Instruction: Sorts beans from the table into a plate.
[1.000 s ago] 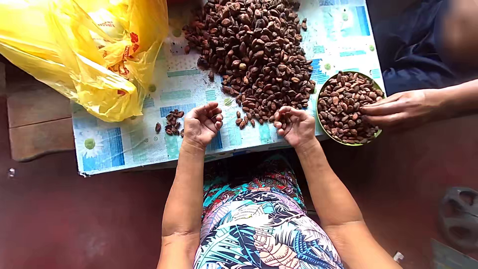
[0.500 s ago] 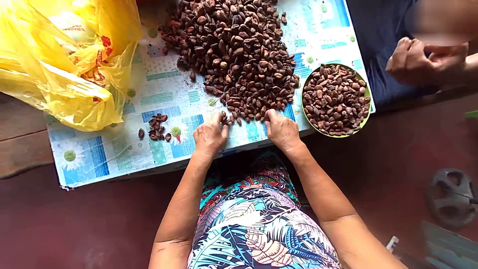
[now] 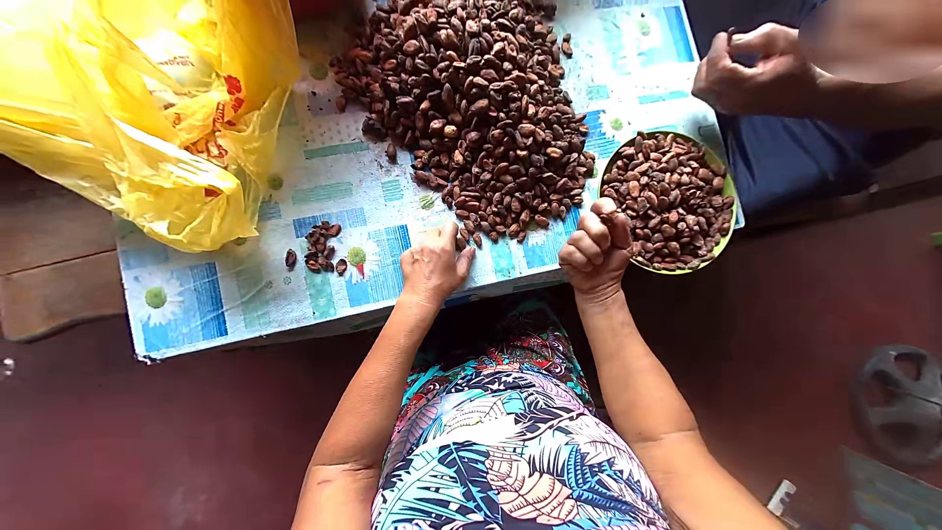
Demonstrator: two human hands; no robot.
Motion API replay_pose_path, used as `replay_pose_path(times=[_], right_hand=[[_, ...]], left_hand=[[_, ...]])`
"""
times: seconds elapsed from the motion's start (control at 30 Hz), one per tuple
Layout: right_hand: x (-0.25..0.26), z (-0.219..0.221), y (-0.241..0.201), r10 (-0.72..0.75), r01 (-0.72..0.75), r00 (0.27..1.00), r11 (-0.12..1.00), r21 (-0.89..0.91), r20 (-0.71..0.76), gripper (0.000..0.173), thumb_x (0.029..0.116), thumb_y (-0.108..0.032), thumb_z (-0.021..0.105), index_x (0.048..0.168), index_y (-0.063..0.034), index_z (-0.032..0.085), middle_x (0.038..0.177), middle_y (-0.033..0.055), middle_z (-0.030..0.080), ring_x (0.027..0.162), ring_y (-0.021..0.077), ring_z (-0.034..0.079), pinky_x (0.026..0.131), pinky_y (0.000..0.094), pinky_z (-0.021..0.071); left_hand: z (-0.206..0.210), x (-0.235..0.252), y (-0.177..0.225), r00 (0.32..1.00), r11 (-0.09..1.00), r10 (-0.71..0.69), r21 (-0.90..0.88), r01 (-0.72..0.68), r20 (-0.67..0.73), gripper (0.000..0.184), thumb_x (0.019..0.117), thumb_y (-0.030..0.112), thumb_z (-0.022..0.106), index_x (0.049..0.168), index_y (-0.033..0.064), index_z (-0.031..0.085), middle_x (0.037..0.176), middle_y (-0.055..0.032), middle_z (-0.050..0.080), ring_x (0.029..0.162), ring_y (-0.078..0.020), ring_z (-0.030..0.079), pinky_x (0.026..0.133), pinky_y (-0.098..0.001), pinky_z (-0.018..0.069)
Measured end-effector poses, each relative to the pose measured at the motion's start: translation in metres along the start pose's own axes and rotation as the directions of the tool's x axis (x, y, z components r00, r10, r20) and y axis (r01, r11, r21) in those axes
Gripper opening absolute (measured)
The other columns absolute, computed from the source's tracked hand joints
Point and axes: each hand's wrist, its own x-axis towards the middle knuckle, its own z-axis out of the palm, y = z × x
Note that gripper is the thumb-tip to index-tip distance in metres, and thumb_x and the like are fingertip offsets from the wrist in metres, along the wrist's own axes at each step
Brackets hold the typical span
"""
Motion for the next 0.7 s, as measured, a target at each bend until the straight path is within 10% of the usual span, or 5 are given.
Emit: replay_pose_path(times=[0.23,0.33,0.43,0.6,0.7], right_hand=[[0.005,0.016,0.001,0.211,-0.353,0.911,0.843,-0.406,-0.354,0.029,0.1055,-0.027,0.040,0.092,-0.0225,0.066,0.070,-0.0087,0.061,0.045,-0.0022,0.045,0.040,0.0131,0.0347],[0.021,0.047,-0.044,-0.079,-0.457,0.884,0.065,-0.887,-0.461,0.022,0.1016,-0.006,0.041,0.101,-0.0078,0.063,0.076,-0.0052,0.061,0.051,-0.0017,0.045,0.046,0.0137,0.0371],[0.041,0.066,-0.109,-0.288,-0.461,0.881,-0.698,-0.548,-0.375,0.030,0.1030,-0.011,0.049,0.122,0.0008,0.068,0.119,0.0218,0.069,0.108,0.0328,0.068,0.096,0.0517,0.0519],[0.046,0.060,-0.156,-0.253,-0.367,0.888,-0.892,-0.262,-0.384,0.029,0.0994,-0.013,0.058,0.124,-0.0081,0.072,0.140,0.0253,0.059,0.133,0.0475,0.051,0.108,0.0704,0.0317],[0.030,0.064,-0.125,-0.265,-0.271,0.958,-0.727,-0.631,-0.106,0.031,0.0940,-0.010,0.060,0.120,-0.0002,0.072,0.140,0.0209,0.060,0.138,0.0352,0.050,0.118,0.0531,0.0319]], left_hand=[[0.005,0.001,-0.005,0.999,0.998,0.043,0.045,-0.042,-0.020,0.029,0.1038,0.021,0.056,0.110,-0.0055,0.065,0.102,-0.0278,0.069,0.092,-0.0478,0.071,0.069,-0.0651,0.0526],[0.002,0.001,-0.005,0.999,0.998,0.042,0.035,-0.042,-0.006,0.030,0.1039,0.021,0.056,0.110,-0.0072,0.064,0.102,-0.0301,0.069,0.091,-0.0514,0.070,0.069,-0.0691,0.0510],[0.003,-0.002,-0.010,0.995,0.996,0.088,0.037,-0.086,-0.045,0.029,0.1032,0.020,0.057,0.109,-0.0076,0.064,0.097,-0.0302,0.069,0.086,-0.0516,0.070,0.067,-0.0687,0.0509],[0.000,-0.004,-0.019,0.992,0.994,0.105,-0.026,-0.107,-0.067,0.026,0.1034,0.018,0.059,0.108,-0.0075,0.063,0.089,-0.0277,0.067,0.077,-0.0478,0.068,0.064,-0.0656,0.0511],[-0.007,-0.002,-0.019,0.992,0.969,0.068,-0.228,-0.091,-0.106,0.026,0.1046,0.018,0.057,0.110,-0.0070,0.062,0.075,-0.0203,0.061,0.061,-0.0339,0.058,0.059,-0.0541,0.0491]])
